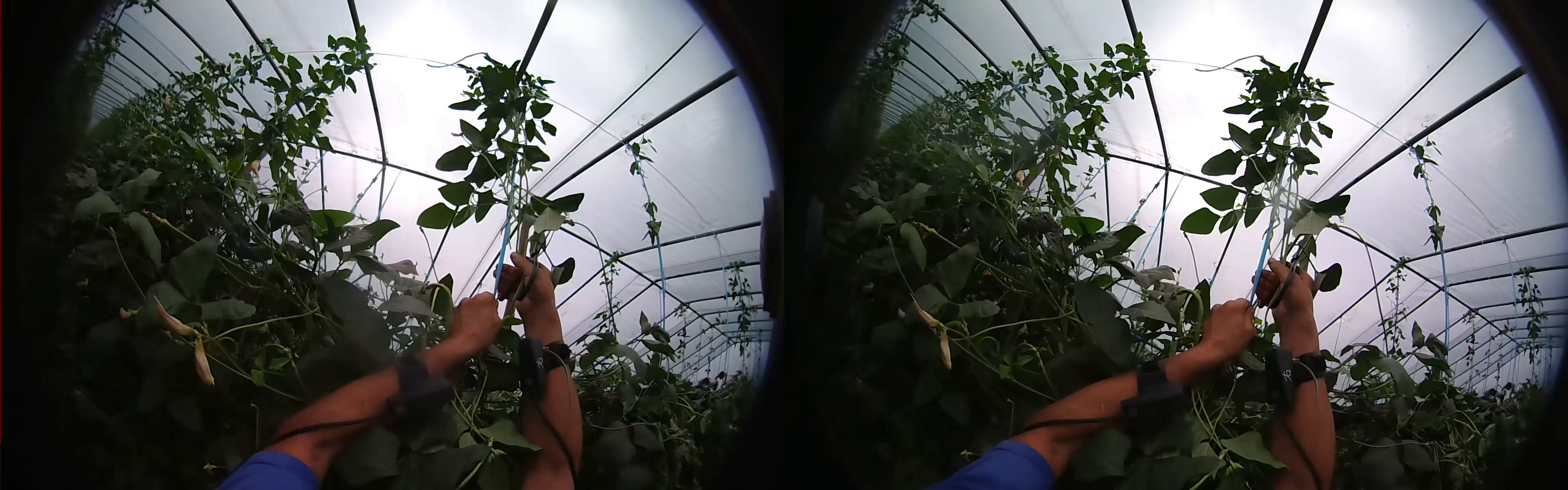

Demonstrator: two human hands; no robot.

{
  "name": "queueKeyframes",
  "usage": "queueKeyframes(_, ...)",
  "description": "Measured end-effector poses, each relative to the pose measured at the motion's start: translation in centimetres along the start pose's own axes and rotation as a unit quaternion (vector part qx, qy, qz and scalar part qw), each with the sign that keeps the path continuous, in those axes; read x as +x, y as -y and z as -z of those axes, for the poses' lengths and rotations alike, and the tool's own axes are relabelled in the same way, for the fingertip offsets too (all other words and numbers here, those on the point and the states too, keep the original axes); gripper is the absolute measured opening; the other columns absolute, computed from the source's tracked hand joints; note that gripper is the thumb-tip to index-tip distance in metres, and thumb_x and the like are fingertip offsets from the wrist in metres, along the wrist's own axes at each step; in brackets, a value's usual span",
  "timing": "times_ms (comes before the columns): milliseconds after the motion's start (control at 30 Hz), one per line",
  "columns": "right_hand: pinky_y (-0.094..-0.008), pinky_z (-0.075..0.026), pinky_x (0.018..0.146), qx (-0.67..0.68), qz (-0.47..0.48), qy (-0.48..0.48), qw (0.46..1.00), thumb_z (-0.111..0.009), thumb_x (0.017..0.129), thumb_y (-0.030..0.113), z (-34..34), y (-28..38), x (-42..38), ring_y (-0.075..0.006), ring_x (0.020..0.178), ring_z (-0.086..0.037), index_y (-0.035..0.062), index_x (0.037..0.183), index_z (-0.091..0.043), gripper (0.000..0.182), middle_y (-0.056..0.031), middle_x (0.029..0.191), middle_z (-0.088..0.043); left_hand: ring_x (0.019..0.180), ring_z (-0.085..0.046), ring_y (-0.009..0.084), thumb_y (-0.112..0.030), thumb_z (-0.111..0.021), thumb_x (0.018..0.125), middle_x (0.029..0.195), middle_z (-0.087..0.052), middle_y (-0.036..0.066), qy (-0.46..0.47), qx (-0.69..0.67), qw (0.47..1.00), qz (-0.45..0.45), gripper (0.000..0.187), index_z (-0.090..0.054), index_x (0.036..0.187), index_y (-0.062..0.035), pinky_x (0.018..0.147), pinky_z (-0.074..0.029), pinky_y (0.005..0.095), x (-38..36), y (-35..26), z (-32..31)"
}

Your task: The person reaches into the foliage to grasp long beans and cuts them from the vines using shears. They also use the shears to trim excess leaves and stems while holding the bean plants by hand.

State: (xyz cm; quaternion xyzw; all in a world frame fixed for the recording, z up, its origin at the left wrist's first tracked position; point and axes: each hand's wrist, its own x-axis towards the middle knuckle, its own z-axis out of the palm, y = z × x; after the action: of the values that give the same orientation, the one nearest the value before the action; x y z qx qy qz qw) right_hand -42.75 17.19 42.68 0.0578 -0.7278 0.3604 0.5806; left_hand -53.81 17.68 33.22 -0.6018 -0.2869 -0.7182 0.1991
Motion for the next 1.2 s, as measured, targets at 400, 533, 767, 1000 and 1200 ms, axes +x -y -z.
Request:
queueKeyframes(400,-0.0234,-0.034,0.048,0.206,0.028,0.014,0.978,-0.058,0.085,0.021,-1.2,-2.3,-1.5,-0.0097,0.053,-0.042,0.0083,0.092,-0.050,0.017,-0.0031,0.070,-0.049,0.073,-0.065,0.0323,-0.019,-0.057,0.074,0.076,-0.065,0.020,0.000,-0.086,0.996,0.023,0.025,-0.064,0.082,0.0039,0.070,-0.051,0.0403,-0.4,-1.5,2.7)
queueKeyframes(533,-0.0221,-0.028,0.044,0.198,0.047,-0.010,0.979,-0.058,0.085,0.019,-1.7,-2.7,-2.1,-0.0068,0.048,-0.034,0.0058,0.102,-0.049,0.023,-0.0001,0.066,-0.042,0.067,-0.067,0.0209,-0.015,-0.055,0.076,0.076,-0.066,0.014,0.009,-0.121,0.990,0.071,0.026,-0.061,0.090,0.0063,0.056,-0.051,0.0307,2.6,-0.7,4.2)
queueKeyframes(767,-0.0207,-0.022,0.040,0.267,0.060,0.000,0.962,-0.058,0.085,0.015,-3.7,-2.5,-3.6,-0.0051,0.042,-0.028,0.0093,0.094,-0.047,0.015,0.0031,0.061,-0.036,0.080,-0.062,0.0195,-0.017,-0.055,0.085,0.089,-0.060,0.012,0.019,-0.256,0.960,0.108,0.025,-0.052,0.099,0.0038,0.065,-0.053,0.0340,10.2,-4.4,5.4)
queueKeyframes(1000,-0.0213,-0.021,0.039,0.303,0.080,0.034,0.949,-0.055,0.084,0.007,-5.2,-2.2,-4.8,-0.0048,0.041,-0.026,0.0076,0.091,-0.048,0.010,0.0057,0.057,-0.031,0.122,-0.034,0.0399,-0.051,-0.053,0.083,0.134,-0.031,0.028,0.143,-0.390,0.891,0.183,0.077,-0.024,0.138,-0.0059,0.095,-0.033,0.0536,15.8,-5.5,3.3)
queueKeyframes(1200,-0.0212,-0.022,0.041,0.277,0.071,0.050,0.957,-0.051,0.085,0.006,-5.5,-2.5,-5.2,-0.0041,0.043,-0.027,0.0062,0.102,-0.047,0.018,0.0075,0.058,-0.030,0.089,-0.055,0.0151,-0.029,-0.060,0.088,0.098,-0.057,0.007,0.173,-0.502,0.844,0.077,0.028,-0.055,0.109,-0.0115,0.076,-0.048,0.0305,20.7,-4.3,1.3)
